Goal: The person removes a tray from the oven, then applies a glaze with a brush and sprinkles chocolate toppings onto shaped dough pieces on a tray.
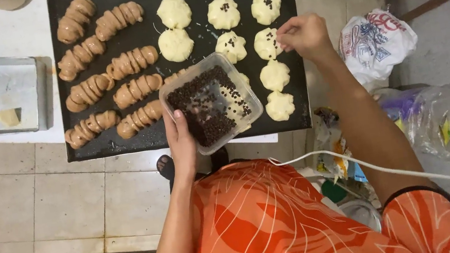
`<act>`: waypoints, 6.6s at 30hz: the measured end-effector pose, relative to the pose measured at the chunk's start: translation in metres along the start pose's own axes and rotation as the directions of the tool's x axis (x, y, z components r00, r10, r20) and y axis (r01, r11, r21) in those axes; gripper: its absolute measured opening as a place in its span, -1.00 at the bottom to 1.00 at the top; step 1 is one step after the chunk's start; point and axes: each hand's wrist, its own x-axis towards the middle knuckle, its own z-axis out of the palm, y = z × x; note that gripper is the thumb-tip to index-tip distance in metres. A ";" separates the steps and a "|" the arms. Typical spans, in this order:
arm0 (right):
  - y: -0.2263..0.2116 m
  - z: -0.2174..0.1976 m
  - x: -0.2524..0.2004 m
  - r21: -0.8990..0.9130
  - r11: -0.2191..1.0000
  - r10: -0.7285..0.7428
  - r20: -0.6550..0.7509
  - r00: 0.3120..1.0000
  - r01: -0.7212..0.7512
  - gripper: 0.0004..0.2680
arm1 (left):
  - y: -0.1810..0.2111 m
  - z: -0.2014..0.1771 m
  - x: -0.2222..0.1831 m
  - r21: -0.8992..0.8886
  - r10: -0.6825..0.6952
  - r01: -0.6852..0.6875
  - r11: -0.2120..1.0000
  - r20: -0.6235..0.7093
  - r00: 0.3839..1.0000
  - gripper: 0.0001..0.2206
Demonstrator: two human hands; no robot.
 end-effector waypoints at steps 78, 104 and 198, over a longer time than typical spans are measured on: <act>-0.228 0.230 0.000 0.147 0.866 -0.430 0.706 0.562 0.478 -0.86 | -0.013 -0.157 -0.070 -0.172 -0.079 -0.055 0.984 -0.683 0.726 -0.38; -0.165 0.240 0.028 -0.187 0.727 -0.364 0.711 0.602 0.661 -0.91 | -0.072 -0.172 -0.069 -0.169 0.004 -0.211 0.963 -0.774 0.634 -0.51; -0.249 0.388 -0.058 -0.057 0.561 -0.507 0.764 0.398 0.826 -0.69 | -0.029 -0.246 -0.004 -0.145 0.058 -0.120 0.982 -0.373 0.926 -0.49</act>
